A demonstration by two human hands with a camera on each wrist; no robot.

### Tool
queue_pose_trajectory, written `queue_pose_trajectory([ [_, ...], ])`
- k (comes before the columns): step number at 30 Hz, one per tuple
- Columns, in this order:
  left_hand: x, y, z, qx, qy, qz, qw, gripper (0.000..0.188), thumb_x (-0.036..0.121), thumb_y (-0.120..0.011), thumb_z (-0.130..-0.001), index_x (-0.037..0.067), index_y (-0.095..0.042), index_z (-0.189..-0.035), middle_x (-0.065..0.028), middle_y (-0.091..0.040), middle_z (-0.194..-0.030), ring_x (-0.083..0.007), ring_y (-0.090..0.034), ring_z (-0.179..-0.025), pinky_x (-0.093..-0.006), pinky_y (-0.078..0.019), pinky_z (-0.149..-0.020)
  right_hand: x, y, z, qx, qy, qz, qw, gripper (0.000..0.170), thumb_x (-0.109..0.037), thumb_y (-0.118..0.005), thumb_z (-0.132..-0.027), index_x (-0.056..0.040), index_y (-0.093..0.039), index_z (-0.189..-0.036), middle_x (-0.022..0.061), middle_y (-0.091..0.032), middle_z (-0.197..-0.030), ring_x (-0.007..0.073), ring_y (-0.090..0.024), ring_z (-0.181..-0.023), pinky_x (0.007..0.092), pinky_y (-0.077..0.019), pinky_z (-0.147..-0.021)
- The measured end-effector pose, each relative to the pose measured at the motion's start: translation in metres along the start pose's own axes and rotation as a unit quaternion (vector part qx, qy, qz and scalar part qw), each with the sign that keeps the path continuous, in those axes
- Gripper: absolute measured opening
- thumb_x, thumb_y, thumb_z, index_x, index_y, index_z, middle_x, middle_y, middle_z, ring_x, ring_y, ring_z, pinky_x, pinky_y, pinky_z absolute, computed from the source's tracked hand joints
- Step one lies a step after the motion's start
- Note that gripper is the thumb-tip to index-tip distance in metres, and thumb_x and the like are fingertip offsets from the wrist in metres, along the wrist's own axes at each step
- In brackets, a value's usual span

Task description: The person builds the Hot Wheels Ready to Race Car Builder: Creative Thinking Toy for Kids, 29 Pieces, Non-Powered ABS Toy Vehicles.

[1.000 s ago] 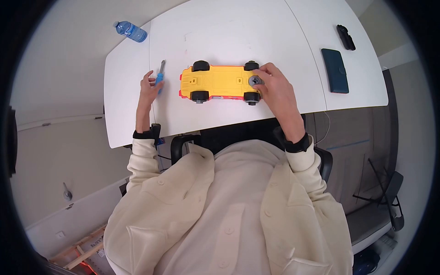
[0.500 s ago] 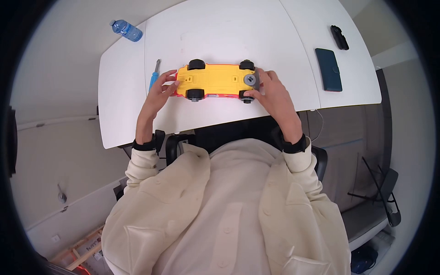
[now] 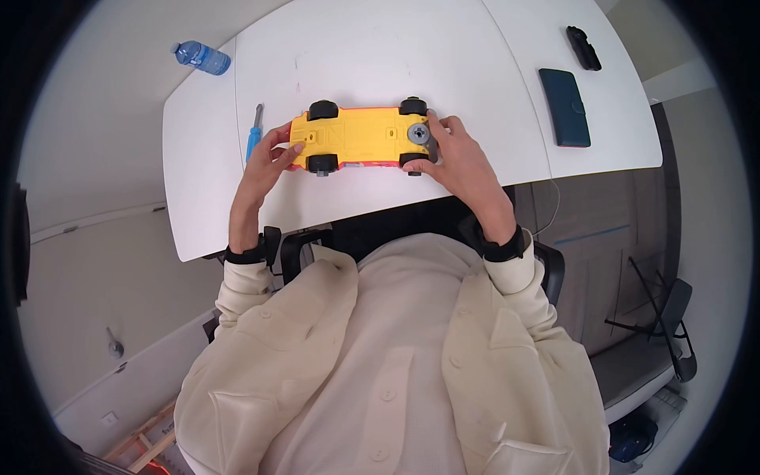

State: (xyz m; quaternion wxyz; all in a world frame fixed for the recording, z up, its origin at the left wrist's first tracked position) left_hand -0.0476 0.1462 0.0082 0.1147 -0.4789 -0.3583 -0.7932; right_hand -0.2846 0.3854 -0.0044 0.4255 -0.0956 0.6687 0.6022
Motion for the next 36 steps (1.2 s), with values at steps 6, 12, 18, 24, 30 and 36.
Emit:
queue_pose_trajectory([
  [6, 0.0, -0.002, 0.001, 0.013, 0.002, 0.002, 1.0, 0.057, 0.03, -0.074, -0.094, -0.001, -0.055, -0.139, -0.0103, -0.066, -0.117, -0.0117, -0.061, -0.083, -0.0243, -0.0549, -0.07, 0.002, -0.003, 0.001, 0.02, 0.015, -0.015, 1.0, 0.094, -0.049, -0.084, -0.074, 0.0011, -0.048, -0.145, 0.0166, -0.056, -0.12, 0.0254, -0.066, -0.08, 0.0347, -0.0577, -0.072],
  [12, -0.004, -0.001, -0.001, 0.007, -0.005, 0.001, 1.0, 0.056, 0.029, -0.073, -0.095, 0.0, -0.055, -0.139, -0.0099, -0.066, -0.114, -0.0116, -0.061, -0.084, -0.0244, -0.054, -0.07, 0.003, -0.005, 0.002, 0.017, 0.014, -0.015, 1.0, 0.096, -0.047, -0.086, -0.075, 0.0036, -0.046, -0.146, 0.0188, -0.055, -0.12, 0.0268, -0.067, -0.082, 0.035, -0.0581, -0.074],
  [18, -0.008, -0.001, -0.001, -0.004, -0.012, -0.019, 1.0, 0.057, 0.031, -0.07, -0.097, -0.002, -0.052, -0.14, -0.0114, -0.067, -0.104, -0.0132, -0.064, -0.085, -0.025, -0.0535, -0.069, 0.004, -0.013, 0.001, 0.02, 0.028, -0.017, 0.999, 0.093, -0.037, -0.082, -0.078, 0.0074, -0.039, -0.148, 0.0231, -0.05, -0.124, 0.0336, -0.066, -0.092, 0.0374, -0.0569, -0.085],
  [24, -0.009, -0.003, 0.004, 0.004, -0.031, -0.045, 0.998, 0.057, 0.031, -0.069, -0.098, -0.004, -0.05, -0.139, -0.0115, -0.066, -0.1, -0.0133, -0.064, -0.082, -0.0252, -0.0527, -0.069, 0.006, -0.031, -0.002, 0.058, 0.021, -0.003, 0.998, 0.097, -0.037, -0.077, -0.08, 0.0044, -0.028, -0.153, 0.0266, -0.042, -0.134, 0.0412, -0.056, -0.117, 0.043, -0.053, -0.095],
  [30, -0.016, -0.005, 0.003, 0.012, -0.045, -0.025, 0.999, 0.057, 0.03, -0.068, -0.099, -0.005, -0.05, -0.139, -0.0085, -0.066, -0.096, -0.0109, -0.061, -0.075, -0.0247, -0.0517, -0.066, 0.018, -0.041, -0.002, 0.075, 0.077, -0.036, 0.994, 0.11, -0.04, -0.086, -0.075, 0.0021, -0.024, -0.155, 0.027, -0.039, -0.129, 0.0418, -0.051, -0.12, 0.0434, -0.0502, -0.1],
  [36, 0.005, -0.003, 0.018, 0.011, 0.015, 0.062, 0.998, 0.055, 0.039, -0.066, -0.1, -0.006, -0.059, -0.131, -0.0019, -0.061, -0.082, -0.0069, -0.056, -0.069, -0.0224, -0.047, -0.062, 0.009, -0.014, -0.001, 0.011, -0.051, -0.165, 0.985, 0.102, -0.042, -0.091, -0.071, -0.0005, -0.042, -0.15, 0.0208, -0.047, -0.117, 0.0294, -0.06, -0.103, 0.0359, -0.0528, -0.089],
])
Point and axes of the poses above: each hand's wrist, its own z-axis away from the middle knuckle, its own y-axis out of the back of the hand, x = y × z, the point moved 3 cm from there along -z, towards the middle knuckle
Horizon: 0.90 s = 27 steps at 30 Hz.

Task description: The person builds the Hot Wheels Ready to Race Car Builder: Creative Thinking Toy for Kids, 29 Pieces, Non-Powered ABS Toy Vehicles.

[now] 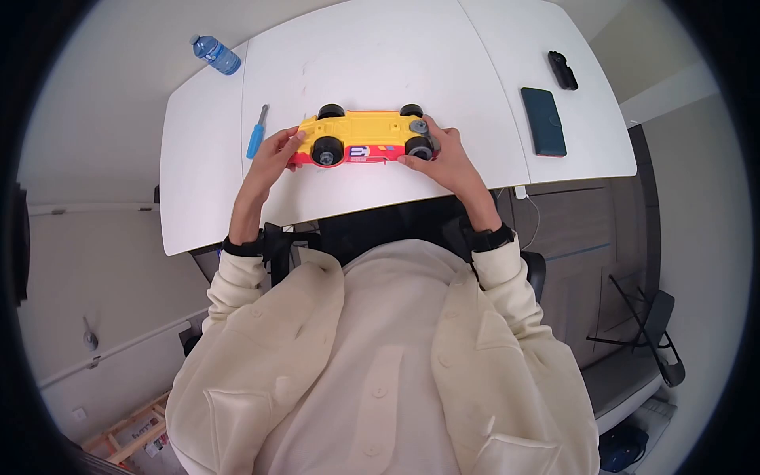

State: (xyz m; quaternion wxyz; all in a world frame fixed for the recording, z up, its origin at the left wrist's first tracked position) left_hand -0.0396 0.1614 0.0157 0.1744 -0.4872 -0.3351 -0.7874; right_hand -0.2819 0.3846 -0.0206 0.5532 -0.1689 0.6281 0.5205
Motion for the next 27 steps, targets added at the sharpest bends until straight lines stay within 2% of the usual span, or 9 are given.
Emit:
queue_pose_trajectory([
  [4, 0.016, 0.003, 0.011, -0.005, -0.013, 0.028, 1.0, 0.06, 0.045, -0.063, -0.1, -0.006, -0.061, -0.131, -0.0006, -0.06, -0.081, -0.0064, -0.054, -0.068, -0.0221, -0.0453, -0.061, -0.016, 0.008, 0.012, 0.015, -0.008, -0.009, 1.0, 0.095, -0.04, -0.091, -0.072, -0.0009, -0.047, -0.147, 0.0178, -0.053, -0.111, 0.0246, -0.062, -0.094, 0.0326, -0.053, -0.083],
  [7, 0.026, -0.001, 0.015, 0.034, -0.059, 0.04, 0.997, 0.059, 0.038, -0.07, -0.097, -0.006, -0.058, -0.136, 0.0005, -0.061, -0.083, -0.0065, -0.052, -0.067, -0.0215, -0.0437, -0.061, -0.025, 0.015, 0.018, 0.057, 0.015, -0.025, 0.998, 0.087, -0.041, -0.089, -0.075, -0.0024, -0.053, -0.143, 0.0161, -0.06, -0.109, 0.0207, -0.062, -0.092, 0.0314, -0.0528, -0.079],
  [9, 0.035, -0.007, 0.016, 0.055, -0.238, 0.012, 0.97, 0.06, 0.026, -0.078, -0.091, -0.004, -0.056, -0.139, 0.0021, -0.054, -0.078, -0.0073, -0.046, -0.065, -0.0204, -0.0419, -0.061, -0.027, 0.025, 0.019, 0.073, 0.024, -0.012, 0.997, 0.077, -0.043, -0.088, -0.077, -0.0014, -0.06, -0.136, 0.0137, -0.067, -0.102, 0.0178, -0.062, -0.085, 0.0312, -0.053, -0.078],
  [12, 0.045, -0.003, 0.014, 0.075, -0.288, -0.046, 0.954, 0.061, 0.018, -0.085, -0.083, -0.001, -0.06, -0.136, 0.0027, -0.044, -0.073, -0.0082, -0.04, -0.064, -0.0226, -0.0379, -0.058, -0.032, 0.032, 0.018, 0.064, -0.002, -0.016, 0.998, 0.067, -0.044, -0.085, -0.08, 0.0021, -0.066, -0.124, 0.0115, -0.07, -0.09, 0.0157, -0.06, -0.076, 0.0315, -0.0518, -0.071],
  [16, 0.063, -0.014, 0.01, 0.14, -0.243, -0.134, 0.951, 0.048, 0.022, -0.088, -0.08, -0.003, -0.07, -0.118, 0.0031, -0.034, -0.068, -0.009, -0.035, -0.062, -0.0267, -0.0318, -0.053, -0.026, 0.038, 0.013, 0.046, -0.029, -0.039, 0.998, 0.061, -0.049, -0.076, -0.089, 0.0043, -0.066, -0.117, 0.0104, -0.069, -0.08, 0.0143, -0.059, -0.071, 0.0323, -0.0492, -0.064],
  [18, 0.067, -0.017, 0.004, 0.17, -0.227, -0.163, 0.945, 0.04, 0.029, -0.088, -0.08, -0.006, -0.071, -0.089, 0.0021, -0.034, -0.061, -0.0097, -0.032, -0.057, -0.0303, -0.0263, -0.049, -0.026, 0.041, 0.011, 0.078, -0.068, 0.002, 0.995, 0.061, -0.057, -0.064, -0.095, 0.0026, -0.067, -0.11, 0.0116, -0.067, -0.074, 0.0157, -0.06, -0.066, 0.033, -0.0466, -0.059],
  [19, 0.068, -0.018, 0.0, 0.17, -0.223, -0.163, 0.946, 0.04, 0.029, -0.088, -0.08, -0.006, -0.071, -0.089, 0.0021, -0.034, -0.061, -0.0097, -0.032, -0.057, -0.0303, -0.0263, -0.049, -0.026, 0.042, 0.011, 0.075, -0.071, 0.002, 0.995, 0.061, -0.057, -0.064, -0.095, 0.0026, -0.067, -0.11, 0.0116, -0.067, -0.074, 0.0157, -0.06, -0.066, 0.033, -0.0466, -0.059],
  [21, 0.07, -0.02, -0.008, 0.163, -0.201, -0.202, 0.945, 0.051, 0.04, -0.083, -0.084, -0.005, -0.063, -0.073, -0.0014, -0.038, -0.053, -0.0117, -0.032, -0.051, -0.0316, -0.0264, -0.046, -0.028, 0.048, 0.008, 0.103, -0.053, 0.071, 0.991, 0.064, -0.06, -0.058, -0.097, 0.0019, -0.067, -0.108, 0.0131, -0.065, -0.066, 0.0199, -0.061, -0.06, 0.0339, -0.0472, -0.058],
  [27, 0.061, -0.029, -0.026, 0.107, -0.118, -0.23, 0.96, 0.063, 0.054, -0.07, -0.091, -0.005, -0.065, -0.069, -0.0083, -0.048, -0.051, -0.0158, -0.039, -0.048, -0.0348, -0.0313, -0.046, -0.023, 0.053, 0.002, 0.096, -0.073, 0.075, 0.99, 0.063, -0.058, -0.059, -0.097, 0.003, -0.067, -0.106, 0.0156, -0.065, -0.064, 0.0231, -0.066, -0.058, 0.0343, -0.0496, -0.057],
])
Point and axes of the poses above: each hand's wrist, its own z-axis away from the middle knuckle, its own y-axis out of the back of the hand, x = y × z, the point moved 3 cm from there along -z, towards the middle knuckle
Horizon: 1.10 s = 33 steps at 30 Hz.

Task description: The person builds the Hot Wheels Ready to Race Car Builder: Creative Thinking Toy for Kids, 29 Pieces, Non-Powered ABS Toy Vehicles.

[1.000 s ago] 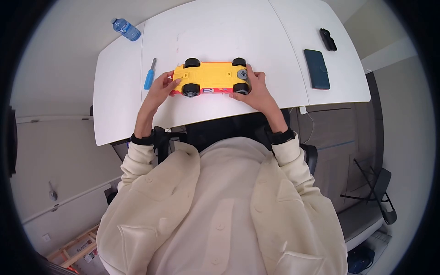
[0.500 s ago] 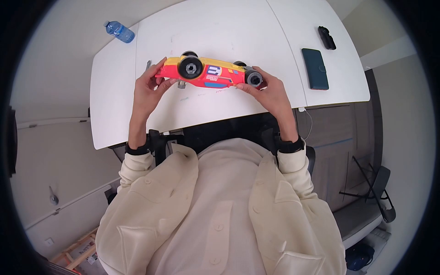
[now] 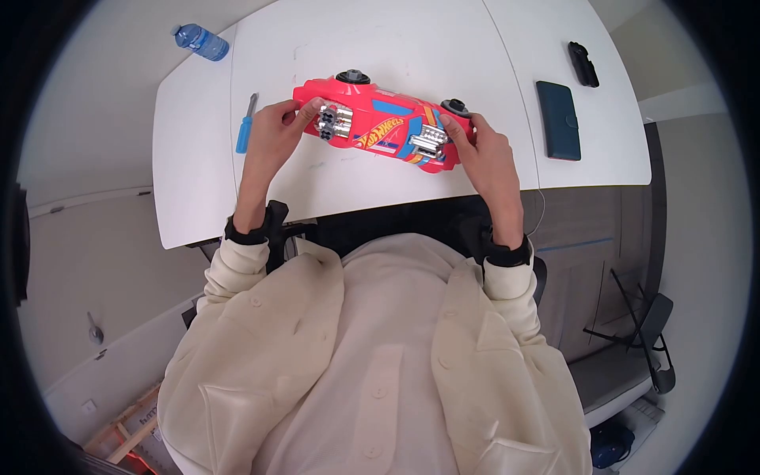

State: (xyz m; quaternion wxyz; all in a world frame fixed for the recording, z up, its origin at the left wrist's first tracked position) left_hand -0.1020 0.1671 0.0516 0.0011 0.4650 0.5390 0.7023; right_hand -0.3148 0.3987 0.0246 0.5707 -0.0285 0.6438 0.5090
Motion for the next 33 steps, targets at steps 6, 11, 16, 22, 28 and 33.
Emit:
queue_pose_trajectory([
  [6, -0.025, -0.019, -0.01, -0.062, 0.038, -0.032, 0.997, 0.068, 0.056, -0.062, -0.097, -0.008, -0.069, -0.076, -0.0092, -0.046, -0.051, -0.0161, -0.039, -0.049, -0.0366, -0.0314, -0.048, 0.009, -0.007, -0.008, -0.044, -0.023, 0.005, 0.999, 0.064, -0.056, -0.06, -0.097, 0.0064, -0.066, -0.111, 0.0175, -0.066, -0.064, 0.0251, -0.069, -0.057, 0.0344, -0.0523, -0.056],
  [11, -0.03, -0.022, -0.013, -0.06, 0.024, -0.052, 0.997, 0.073, 0.059, -0.06, -0.096, -0.007, -0.066, -0.067, -0.0135, -0.046, -0.048, -0.024, -0.046, -0.046, -0.0392, -0.0362, -0.048, 0.014, -0.015, -0.011, -0.035, -0.017, 0.012, 0.999, 0.066, -0.054, -0.06, -0.097, 0.0089, -0.064, -0.115, 0.0187, -0.066, -0.064, 0.0273, -0.07, -0.059, 0.0369, -0.0523, -0.058],
  [16, -0.031, -0.023, -0.014, -0.06, 0.016, -0.083, 0.995, 0.07, 0.056, -0.059, -0.098, -0.008, -0.068, -0.071, -0.0162, -0.05, -0.05, -0.0261, -0.05, -0.047, -0.0398, -0.0378, -0.049, 0.018, -0.021, -0.014, -0.054, -0.023, 0.042, 0.997, 0.06, -0.049, -0.058, -0.101, 0.0075, -0.061, -0.122, 0.0172, -0.069, -0.071, 0.0208, -0.068, -0.062, 0.0323, -0.0511, -0.059],
  [22, -0.035, -0.024, -0.012, -0.064, 0.002, -0.092, 0.994, 0.069, 0.053, -0.058, -0.099, -0.009, -0.066, -0.07, -0.0185, -0.049, -0.05, -0.0308, -0.049, -0.046, -0.0426, -0.0388, -0.05, 0.023, -0.027, -0.016, -0.074, -0.026, 0.079, 0.994, 0.059, -0.048, -0.058, -0.101, 0.0075, -0.062, -0.12, 0.0175, -0.067, -0.071, 0.021, -0.065, -0.059, 0.0331, -0.0495, -0.058],
  [28, -0.035, -0.021, -0.008, -0.063, -0.001, -0.086, 0.994, 0.068, 0.05, -0.059, -0.099, -0.01, -0.064, -0.067, -0.0201, -0.047, -0.049, -0.0312, -0.047, -0.045, -0.0434, -0.0381, -0.05, 0.022, -0.03, -0.013, -0.037, 0.005, 0.056, 0.998, 0.061, -0.05, -0.058, -0.099, 0.0073, -0.063, -0.119, 0.0227, -0.067, -0.072, 0.0352, -0.069, -0.068, 0.0419, -0.0518, -0.064],
  [33, -0.029, -0.009, 0.0, -0.068, 0.057, -0.12, 0.989, 0.064, 0.047, -0.064, -0.096, -0.007, -0.063, -0.06, -0.0232, -0.057, -0.053, -0.0387, -0.06, -0.05, -0.0447, -0.0454, -0.05, 0.019, -0.026, -0.014, -0.035, 0.024, 0.032, 0.999, 0.057, -0.037, -0.069, -0.096, 0.0056, -0.057, -0.132, 0.0206, -0.071, -0.088, 0.0278, -0.07, -0.074, 0.0373, -0.053, -0.067],
])
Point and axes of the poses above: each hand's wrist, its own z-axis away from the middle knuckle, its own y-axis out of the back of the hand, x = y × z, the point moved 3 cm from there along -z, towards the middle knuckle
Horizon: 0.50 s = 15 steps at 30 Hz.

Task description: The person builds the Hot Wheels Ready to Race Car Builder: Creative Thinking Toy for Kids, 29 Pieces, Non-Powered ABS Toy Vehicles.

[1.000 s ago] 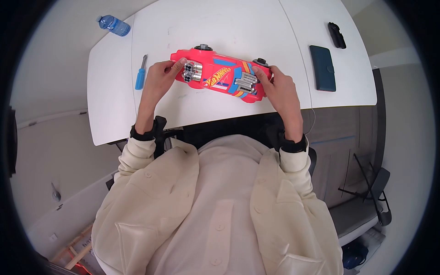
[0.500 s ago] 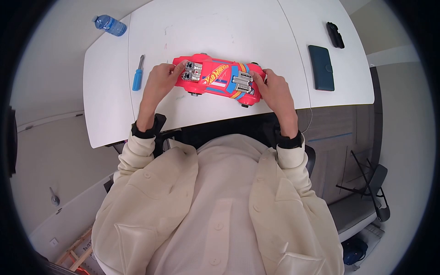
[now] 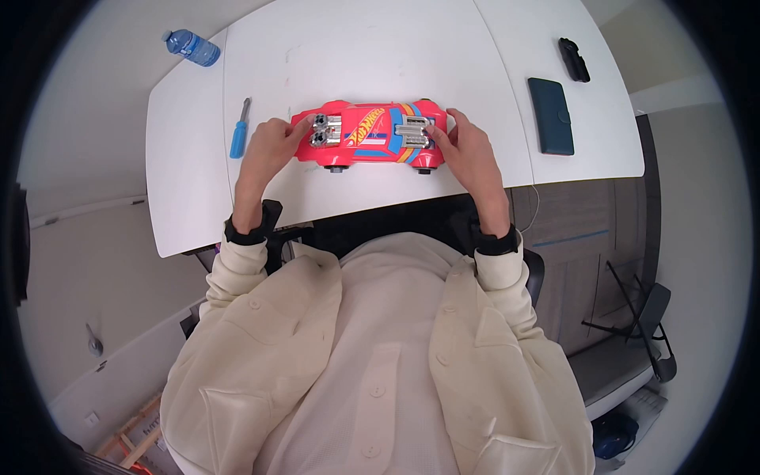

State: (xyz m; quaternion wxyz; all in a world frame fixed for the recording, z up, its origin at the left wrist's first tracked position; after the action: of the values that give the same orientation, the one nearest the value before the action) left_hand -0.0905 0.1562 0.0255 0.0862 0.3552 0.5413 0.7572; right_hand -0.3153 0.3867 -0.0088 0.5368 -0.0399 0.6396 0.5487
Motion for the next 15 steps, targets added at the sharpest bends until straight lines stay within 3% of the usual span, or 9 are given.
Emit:
queue_pose_trajectory([
  [4, 0.006, 0.015, 0.013, 0.029, 0.01, -0.056, 0.998, 0.059, 0.045, -0.067, -0.094, -0.005, -0.066, -0.063, -0.0221, -0.061, -0.057, -0.0394, -0.064, -0.055, -0.0451, -0.0493, -0.053, -0.007, 0.004, 0.005, 0.042, 0.047, -0.022, 0.998, 0.057, -0.028, -0.074, -0.092, 0.0043, -0.056, -0.135, 0.0189, -0.071, -0.102, 0.0234, -0.069, -0.079, 0.0336, -0.054, -0.068],
  [6, 0.032, 0.033, 0.024, 0.034, 0.048, -0.114, 0.992, 0.05, 0.046, -0.072, -0.09, -0.004, -0.071, -0.08, -0.0226, -0.068, -0.069, -0.0387, -0.069, -0.064, -0.0451, -0.0535, -0.06, -0.015, 0.01, 0.007, 0.022, 0.052, -0.074, 0.996, 0.058, -0.026, -0.077, -0.09, 0.0032, -0.056, -0.136, 0.018, -0.07, -0.114, 0.0218, -0.07, -0.089, 0.0324, -0.0561, -0.073],
  [7, 0.035, 0.03, 0.026, 0.035, 0.045, -0.114, 0.992, 0.05, 0.046, -0.072, -0.09, -0.004, -0.071, -0.08, -0.0226, -0.068, -0.069, -0.0387, -0.069, -0.064, -0.0451, -0.0535, -0.06, -0.017, 0.013, 0.009, 0.025, 0.053, -0.073, 0.996, 0.058, -0.026, -0.077, -0.09, 0.0032, -0.056, -0.136, 0.018, -0.07, -0.114, 0.0218, -0.07, -0.089, 0.0324, -0.0561, -0.073],
  [9, 0.042, 0.026, 0.033, 0.104, -0.076, -0.008, 0.992, 0.051, 0.044, -0.076, -0.087, -0.003, -0.07, -0.105, -0.0237, -0.071, -0.095, -0.037, -0.07, -0.08, -0.0433, -0.0552, -0.068, -0.025, 0.018, 0.015, 0.034, 0.133, -0.071, 0.988, 0.053, -0.021, -0.076, -0.091, 0.0022, -0.058, -0.134, 0.0157, -0.071, -0.115, 0.0213, -0.07, -0.096, 0.0328, -0.0576, -0.078],
  [10, 0.044, 0.022, 0.038, 0.105, -0.078, -0.008, 0.991, 0.051, 0.044, -0.076, -0.087, -0.003, -0.07, -0.105, -0.0237, -0.071, -0.095, -0.037, -0.07, -0.08, -0.0433, -0.0552, -0.068, -0.031, 0.023, 0.019, 0.037, 0.134, -0.07, 0.988, 0.053, -0.021, -0.076, -0.091, 0.0022, -0.058, -0.134, 0.0157, -0.071, -0.115, 0.0213, -0.07, -0.096, 0.0328, -0.0576, -0.078],
  [12, 0.05, 0.013, 0.048, 0.074, -0.132, 0.01, 0.988, 0.054, 0.032, -0.081, -0.083, 0.001, -0.064, -0.124, -0.0148, -0.064, -0.089, -0.025, -0.065, -0.076, -0.0391, -0.049, -0.064, -0.053, 0.039, 0.03, 0.055, 0.184, -0.103, 0.976, 0.045, -0.016, -0.074, -0.091, 0.0009, -0.061, -0.131, 0.0142, -0.071, -0.118, 0.0208, -0.069, -0.102, 0.0321, -0.0577, -0.081],
  [15, 0.048, 0.007, 0.048, 0.055, -0.159, -0.035, 0.985, 0.058, 0.032, -0.084, -0.079, 0.0, -0.064, -0.123, -0.0144, -0.059, -0.095, -0.0259, -0.061, -0.076, -0.04, -0.0492, -0.067, -0.065, 0.056, 0.042, 0.078, 0.209, -0.147, 0.964, 0.039, -0.017, -0.072, -0.094, -0.0056, -0.063, -0.13, 0.007, -0.071, -0.119, 0.0155, -0.067, -0.102, 0.032, -0.0551, -0.085],
])
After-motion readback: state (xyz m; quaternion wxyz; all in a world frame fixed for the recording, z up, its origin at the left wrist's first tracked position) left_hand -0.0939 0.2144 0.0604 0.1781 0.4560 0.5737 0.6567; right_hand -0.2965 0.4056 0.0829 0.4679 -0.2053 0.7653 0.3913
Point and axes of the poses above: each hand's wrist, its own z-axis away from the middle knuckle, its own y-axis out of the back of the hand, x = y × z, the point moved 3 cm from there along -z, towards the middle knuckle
